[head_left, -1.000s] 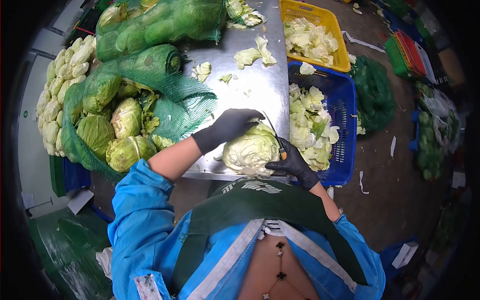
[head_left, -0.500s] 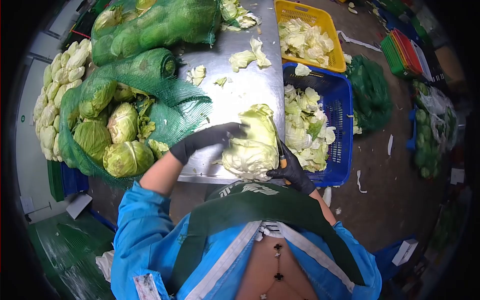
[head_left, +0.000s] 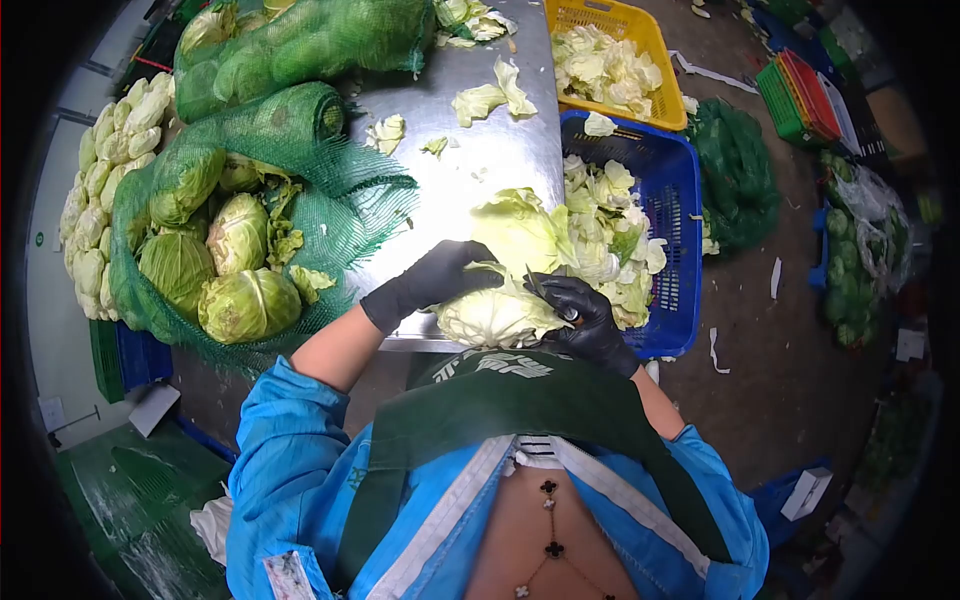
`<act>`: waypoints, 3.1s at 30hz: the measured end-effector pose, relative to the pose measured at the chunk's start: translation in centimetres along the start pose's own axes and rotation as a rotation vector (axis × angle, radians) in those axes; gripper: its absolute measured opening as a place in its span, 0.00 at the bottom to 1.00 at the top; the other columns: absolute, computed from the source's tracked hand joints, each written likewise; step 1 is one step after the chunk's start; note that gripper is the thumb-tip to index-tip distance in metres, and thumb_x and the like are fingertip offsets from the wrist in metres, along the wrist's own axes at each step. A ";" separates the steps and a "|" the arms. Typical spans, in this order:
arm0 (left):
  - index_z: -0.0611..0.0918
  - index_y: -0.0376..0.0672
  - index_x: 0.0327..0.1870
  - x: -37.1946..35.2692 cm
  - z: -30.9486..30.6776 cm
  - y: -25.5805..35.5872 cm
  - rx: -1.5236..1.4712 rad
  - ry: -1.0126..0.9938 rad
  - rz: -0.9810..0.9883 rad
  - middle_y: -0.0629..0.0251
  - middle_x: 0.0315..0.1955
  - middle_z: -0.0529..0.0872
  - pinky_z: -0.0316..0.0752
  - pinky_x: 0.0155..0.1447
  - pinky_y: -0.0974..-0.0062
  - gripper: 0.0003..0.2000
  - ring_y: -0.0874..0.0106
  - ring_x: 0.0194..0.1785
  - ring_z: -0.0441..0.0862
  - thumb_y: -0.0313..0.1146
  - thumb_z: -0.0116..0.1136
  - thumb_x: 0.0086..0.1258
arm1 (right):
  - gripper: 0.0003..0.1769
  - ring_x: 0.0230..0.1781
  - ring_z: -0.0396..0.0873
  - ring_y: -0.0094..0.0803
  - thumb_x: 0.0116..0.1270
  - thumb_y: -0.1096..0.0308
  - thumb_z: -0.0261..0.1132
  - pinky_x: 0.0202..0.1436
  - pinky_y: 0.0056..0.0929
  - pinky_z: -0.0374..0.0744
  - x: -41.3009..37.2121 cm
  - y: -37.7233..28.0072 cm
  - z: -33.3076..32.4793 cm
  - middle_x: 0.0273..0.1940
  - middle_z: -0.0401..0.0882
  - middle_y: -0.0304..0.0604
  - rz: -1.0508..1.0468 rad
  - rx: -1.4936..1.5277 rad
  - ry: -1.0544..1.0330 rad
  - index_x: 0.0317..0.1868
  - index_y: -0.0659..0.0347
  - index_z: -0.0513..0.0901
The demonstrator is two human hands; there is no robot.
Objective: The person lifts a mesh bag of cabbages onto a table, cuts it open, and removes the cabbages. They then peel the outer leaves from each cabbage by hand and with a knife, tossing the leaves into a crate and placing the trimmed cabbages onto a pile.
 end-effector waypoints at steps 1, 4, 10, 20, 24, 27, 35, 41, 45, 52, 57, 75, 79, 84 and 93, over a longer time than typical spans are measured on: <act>0.81 0.38 0.43 0.2 0.1 -0.2 0.172 0.024 -0.031 0.54 0.34 0.84 0.74 0.46 0.70 0.15 0.63 0.39 0.82 0.38 0.62 0.61 | 0.32 0.57 0.72 0.38 0.42 0.64 0.77 0.61 0.35 0.69 0.0 -0.5 -0.2 0.54 0.76 0.45 -0.013 -0.065 -0.034 0.52 0.58 0.79; 0.81 0.36 0.41 0.9 0.7 -0.2 0.130 0.174 -0.090 0.51 0.29 0.83 0.74 0.38 0.69 0.15 0.60 0.31 0.82 0.39 0.61 0.61 | 0.28 0.56 0.73 0.37 0.44 0.68 0.76 0.59 0.33 0.71 -0.2 -1.3 -0.2 0.53 0.77 0.45 -0.048 -0.038 -0.043 0.50 0.59 0.79; 0.79 0.38 0.44 4.5 1.7 -5.7 -0.013 0.274 -0.399 0.53 0.29 0.82 0.73 0.41 0.68 0.16 0.64 0.33 0.80 0.41 0.60 0.63 | 0.21 0.52 0.75 0.33 0.51 0.73 0.71 0.54 0.31 0.73 -0.4 0.6 -1.4 0.50 0.79 0.45 0.123 0.069 0.003 0.48 0.61 0.80; 0.72 0.48 0.57 -0.5 1.6 5.3 0.594 -0.134 0.051 0.58 0.48 0.75 0.71 0.54 0.65 0.34 0.61 0.51 0.74 0.47 0.70 0.47 | 0.16 0.22 0.71 0.16 0.56 0.64 0.69 0.26 0.18 0.72 0.2 3.4 -0.9 0.25 0.75 0.32 0.699 0.416 0.260 0.39 0.65 0.76; 0.66 0.48 0.62 -1.9 1.6 3.8 0.614 -0.146 0.024 0.56 0.54 0.72 0.68 0.59 0.63 0.41 0.57 0.56 0.72 0.44 0.72 0.43 | 0.15 0.16 0.69 0.17 0.59 0.65 0.66 0.19 0.18 0.69 1.6 4.6 -1.0 0.24 0.76 0.34 0.779 0.427 0.339 0.42 0.64 0.77; 0.65 0.45 0.63 -3.1 0.6 3.3 0.556 -0.075 0.156 0.56 0.57 0.71 0.67 0.61 0.64 0.43 0.56 0.59 0.70 0.41 0.73 0.42 | 0.16 0.16 0.69 0.17 0.58 0.66 0.66 0.19 0.18 0.69 1.9 6.5 -1.6 0.25 0.77 0.34 0.720 0.439 0.406 0.44 0.64 0.77; 0.65 0.44 0.63 -6.0 -0.5 0.9 0.313 0.008 -0.064 0.55 0.57 0.71 0.64 0.64 0.66 0.42 0.58 0.60 0.70 0.39 0.74 0.43 | 0.27 0.40 0.79 0.32 0.53 0.62 0.72 0.47 0.28 0.77 1.5 7.8 -5.5 0.44 0.80 0.50 0.515 -0.361 0.351 0.50 0.68 0.76; 0.68 0.45 0.61 -5.5 1.0 2.5 0.455 0.003 0.132 0.55 0.56 0.73 0.67 0.62 0.65 0.41 0.58 0.59 0.71 0.40 0.74 0.42 | 0.38 0.46 0.78 0.37 0.46 0.53 0.74 0.52 0.33 0.74 5.5 4.1 1.9 0.44 0.79 0.53 0.696 -0.384 -0.008 0.53 0.68 0.74; 0.69 0.45 0.61 -6.8 -0.3 1.2 0.265 0.128 0.056 0.57 0.55 0.74 0.67 0.61 0.67 0.40 0.62 0.58 0.73 0.39 0.74 0.43 | 0.29 0.38 0.81 0.34 0.47 0.62 0.73 0.45 0.29 0.77 4.6 9.6 0.1 0.38 0.82 0.49 0.504 -0.116 0.232 0.49 0.68 0.77; 0.61 0.35 0.63 -9.9 -0.3 -5.4 -0.953 0.552 -0.111 0.57 0.56 0.72 0.67 0.62 0.70 0.37 0.67 0.58 0.71 0.33 0.67 0.52 | 0.25 0.36 0.79 0.28 0.47 0.69 0.73 0.42 0.26 0.76 1.3 11.3 -5.8 0.37 0.81 0.44 0.617 -0.062 0.336 0.47 0.67 0.78; 0.58 0.34 0.64 -9.1 0.6 -4.2 -1.264 0.628 -0.142 0.56 0.57 0.71 0.68 0.63 0.69 0.36 0.65 0.61 0.70 0.34 0.63 0.58 | 0.32 0.44 0.76 0.35 0.47 0.70 0.73 0.48 0.32 0.75 1.9 3.7 -10.3 0.46 0.77 0.44 0.205 -1.001 0.585 0.55 0.61 0.73; 0.61 0.45 0.67 -4.5 2.8 -0.3 0.409 0.521 0.114 0.59 0.64 0.65 0.55 0.69 0.64 0.25 0.64 0.66 0.62 0.42 0.40 0.70 | 0.12 0.29 0.77 0.30 0.57 0.67 0.67 0.34 0.28 0.75 8.1 -0.9 -6.6 0.31 0.81 0.46 0.275 -0.410 0.377 0.37 0.67 0.81; 0.58 0.46 0.69 -3.7 2.3 -1.1 0.667 0.601 0.046 0.61 0.67 0.60 0.47 0.72 0.66 0.26 0.67 0.69 0.56 0.42 0.41 0.70 | 0.24 0.35 0.77 0.39 0.51 0.65 0.71 0.40 0.33 0.75 6.2 0.8 -9.8 0.42 0.79 0.48 0.174 -0.915 0.418 0.48 0.64 0.78; 0.59 0.45 0.68 -2.8 4.0 -0.2 2.825 0.426 -0.291 0.61 0.66 0.62 0.51 0.71 0.62 0.28 0.64 0.68 0.59 0.51 0.36 0.71 | 0.52 0.32 0.67 0.19 0.38 0.65 0.80 0.40 0.19 0.73 5.7 -5.0 -1.2 0.55 0.71 0.36 0.402 0.230 0.167 0.65 0.59 0.61; 0.51 0.47 0.71 -2.1 3.6 4.2 3.298 0.623 -0.445 0.63 0.69 0.54 0.44 0.74 0.66 0.28 0.68 0.71 0.53 0.45 0.38 0.73 | 0.16 0.35 0.77 0.20 0.48 0.80 0.71 0.37 0.20 0.77 5.6 -2.9 0.2 0.35 0.81 0.39 0.481 0.341 0.210 0.39 0.64 0.79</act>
Point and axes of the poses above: each hand's wrist, its own x-axis towards the middle knuckle, its own z-axis out of the palm, y = z × x, the point moved 4 cm from there along x, towards the middle knuckle
